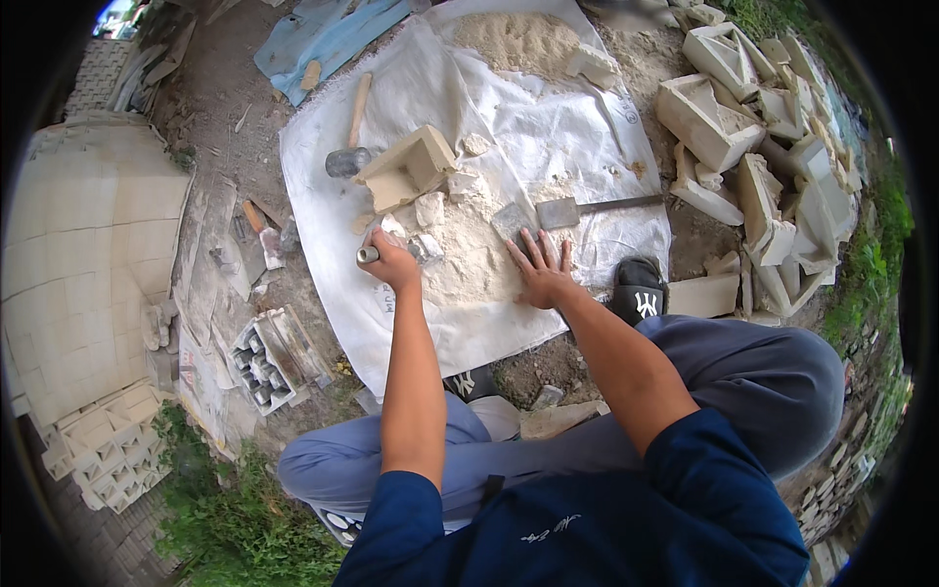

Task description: The person uses a chisel and a hammer to carve into a stone block while sitting on the ground, periodically brushing away debris by hand.

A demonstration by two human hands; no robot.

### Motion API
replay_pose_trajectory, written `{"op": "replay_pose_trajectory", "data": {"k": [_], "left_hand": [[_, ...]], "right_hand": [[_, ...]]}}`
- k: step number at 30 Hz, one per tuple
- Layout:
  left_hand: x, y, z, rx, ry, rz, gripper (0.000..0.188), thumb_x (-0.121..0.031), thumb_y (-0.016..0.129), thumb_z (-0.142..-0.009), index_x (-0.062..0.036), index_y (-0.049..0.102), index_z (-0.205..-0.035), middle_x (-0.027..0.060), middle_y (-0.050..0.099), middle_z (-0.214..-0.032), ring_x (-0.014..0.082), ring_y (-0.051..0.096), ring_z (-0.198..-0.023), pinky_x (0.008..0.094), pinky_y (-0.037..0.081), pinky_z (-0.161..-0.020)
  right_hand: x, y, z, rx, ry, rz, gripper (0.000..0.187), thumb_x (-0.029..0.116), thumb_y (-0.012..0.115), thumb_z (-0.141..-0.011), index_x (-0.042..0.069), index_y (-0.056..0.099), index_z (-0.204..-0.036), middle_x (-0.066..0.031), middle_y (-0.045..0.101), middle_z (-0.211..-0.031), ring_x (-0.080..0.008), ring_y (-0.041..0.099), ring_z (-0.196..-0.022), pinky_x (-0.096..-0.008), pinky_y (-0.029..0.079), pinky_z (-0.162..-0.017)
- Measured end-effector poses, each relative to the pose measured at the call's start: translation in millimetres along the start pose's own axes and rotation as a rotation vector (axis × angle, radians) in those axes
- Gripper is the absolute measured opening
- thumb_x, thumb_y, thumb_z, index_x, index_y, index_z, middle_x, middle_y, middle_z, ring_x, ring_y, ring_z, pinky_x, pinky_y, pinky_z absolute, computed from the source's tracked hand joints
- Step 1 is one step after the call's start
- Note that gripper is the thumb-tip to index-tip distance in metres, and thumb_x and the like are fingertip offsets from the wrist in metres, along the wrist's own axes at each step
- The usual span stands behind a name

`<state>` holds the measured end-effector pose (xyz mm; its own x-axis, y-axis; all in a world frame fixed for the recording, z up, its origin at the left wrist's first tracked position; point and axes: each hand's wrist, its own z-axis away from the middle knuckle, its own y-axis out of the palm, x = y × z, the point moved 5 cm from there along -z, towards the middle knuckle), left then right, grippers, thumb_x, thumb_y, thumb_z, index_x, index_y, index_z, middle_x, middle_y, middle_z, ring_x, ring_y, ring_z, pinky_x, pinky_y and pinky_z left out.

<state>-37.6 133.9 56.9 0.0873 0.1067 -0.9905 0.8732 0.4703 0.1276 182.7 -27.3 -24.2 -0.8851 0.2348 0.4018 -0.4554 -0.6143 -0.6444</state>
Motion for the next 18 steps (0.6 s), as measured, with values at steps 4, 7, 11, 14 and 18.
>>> {"op": "replay_pose_trajectory", "data": {"k": [4,7,11,14,18], "left_hand": [[-45.0,-1.8,2.7,-0.044,0.002,0.072,0.038,-0.010,0.055,-0.093,-0.0106,0.034,-0.061,-0.0044,0.032,-0.053,0.0079,0.027,-0.043,0.0286,0.022,-0.044],[-70.2,11.1,19.0,-0.097,0.046,0.111,0.037,-0.009,0.054,-0.093,-0.0104,0.035,-0.061,-0.0048,0.032,-0.053,0.0078,0.027,-0.044,0.0286,0.022,-0.044],[-26.2,-6.9,14.6,0.030,0.055,0.182,0.036,-0.009,0.055,-0.094,-0.0083,0.037,-0.063,-0.0032,0.036,-0.055,0.0084,0.031,-0.045,0.0280,0.025,-0.044],[6.7,-8.8,27.9,0.081,0.039,0.066,0.033,-0.010,0.056,-0.094,-0.0046,0.042,-0.064,-0.0012,0.041,-0.057,0.0095,0.035,-0.048,0.0284,0.027,-0.045],[-1.4,-0.5,12.8,-0.056,0.146,-0.096,0.031,-0.013,0.058,-0.094,0.0017,0.050,-0.068,0.0017,0.046,-0.060,0.0113,0.041,-0.052,0.0290,0.031,-0.047]], "right_hand": [[0.9,7.6,-2.7,0.050,-0.009,-0.022,0.110,0.050,0.071,-0.083,0.033,-0.007,-0.160,-0.0035,-0.016,-0.167,-0.0314,-0.014,-0.154,-0.0675,-0.010,-0.116],[-9.2,6.6,-0.1,0.016,0.008,-0.014,0.110,0.049,0.070,-0.084,0.033,-0.008,-0.160,-0.0039,-0.016,-0.167,-0.0316,-0.014,-0.154,-0.0671,-0.011,-0.116],[3.0,-0.7,-0.8,0.022,-0.012,-0.005,0.112,0.050,0.071,-0.084,0.032,-0.009,-0.160,-0.0064,-0.017,-0.167,-0.0327,-0.016,-0.153,-0.0684,-0.010,-0.115],[3.3,5.3,-0.5,0.057,-0.008,0.003,0.114,0.051,0.072,-0.083,0.033,-0.010,-0.159,-0.0065,-0.018,-0.167,-0.0330,-0.016,-0.153,-0.0684,-0.010,-0.115],[-0.8,3.1,-2.8,0.009,0.001,0.008,0.115,0.050,0.074,-0.082,0.033,-0.010,-0.159,-0.0068,-0.017,-0.167,-0.0336,-0.016,-0.153,-0.0687,-0.009,-0.115]]}}
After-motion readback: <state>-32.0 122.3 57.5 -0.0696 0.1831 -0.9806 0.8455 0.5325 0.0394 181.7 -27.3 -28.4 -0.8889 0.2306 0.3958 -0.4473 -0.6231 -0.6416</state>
